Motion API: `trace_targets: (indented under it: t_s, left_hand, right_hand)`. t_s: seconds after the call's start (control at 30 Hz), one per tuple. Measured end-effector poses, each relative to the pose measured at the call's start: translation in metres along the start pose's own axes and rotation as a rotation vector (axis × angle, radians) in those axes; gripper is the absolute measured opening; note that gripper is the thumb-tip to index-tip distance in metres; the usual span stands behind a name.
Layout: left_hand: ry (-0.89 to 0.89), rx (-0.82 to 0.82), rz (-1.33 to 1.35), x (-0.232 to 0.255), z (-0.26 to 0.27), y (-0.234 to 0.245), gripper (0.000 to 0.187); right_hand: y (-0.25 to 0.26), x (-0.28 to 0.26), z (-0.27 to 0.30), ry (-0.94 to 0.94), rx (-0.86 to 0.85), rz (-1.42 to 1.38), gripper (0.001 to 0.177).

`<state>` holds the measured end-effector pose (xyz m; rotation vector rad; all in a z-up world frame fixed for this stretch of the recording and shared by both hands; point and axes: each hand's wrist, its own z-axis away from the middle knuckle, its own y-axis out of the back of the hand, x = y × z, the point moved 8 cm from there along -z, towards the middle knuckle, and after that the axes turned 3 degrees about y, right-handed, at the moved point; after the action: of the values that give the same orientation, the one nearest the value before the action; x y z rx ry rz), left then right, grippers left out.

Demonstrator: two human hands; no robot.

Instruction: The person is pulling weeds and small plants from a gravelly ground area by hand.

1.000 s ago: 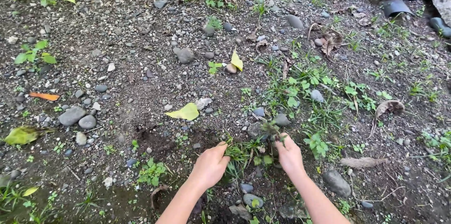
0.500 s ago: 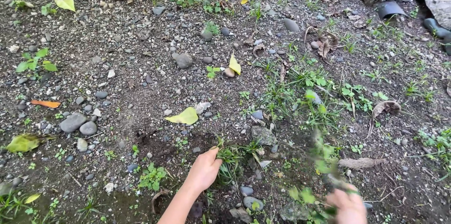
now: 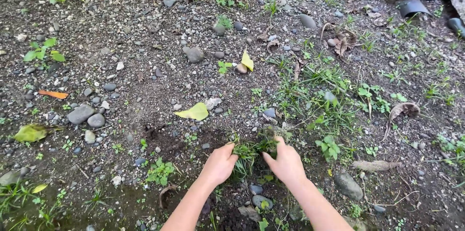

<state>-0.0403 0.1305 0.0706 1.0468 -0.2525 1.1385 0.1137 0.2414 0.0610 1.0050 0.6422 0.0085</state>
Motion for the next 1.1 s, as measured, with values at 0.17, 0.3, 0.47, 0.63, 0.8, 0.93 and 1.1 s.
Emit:
trace_targets:
  t_s: [0.17,0.3,0.47,0.63,0.8,0.93,1.1]
  left_hand:
    - [-0.034,-0.005,-0.051,-0.015,-0.003,-0.007,0.014]
    - [-0.017,-0.011,-0.1,-0.03,-0.007,-0.009,0.051]
    - [0.025,-0.014,-0.012,-0.035,-0.007,-0.008,0.043]
    - [-0.004,-0.036,-0.043,-0.011,-0.007,-0.018,0.053]
    - [-0.088,-0.071,-0.109,0.038,-0.006,-0.031,0.046]
    - [-0.144,-0.109,-0.164,0.076,0.001,-0.05,0.022]
    - [-0.455,-0.143,-0.578,0.13,0.002,-0.12,0.023]
  right_hand:
    - [-0.035,0.005,-0.049,0.105,0.12,0.673,0.038]
    - [-0.055,0.006,-0.051,0.2,-0.029,0.773,0.012]
    - [0.015,0.044,-0.023,0.017,0.047,0.706,0.013]
    - [0.154,0.139,-0.01,-0.19,0.142,0.749,0.016]
    - [0.275,0.229,0.023,-0.374,0.247,0.865,0.024]
    - [0.326,0.272,0.046,-0.401,0.382,0.987,0.032]
    - [0.335,0.244,0.073,-0.375,0.287,1.134,0.024]
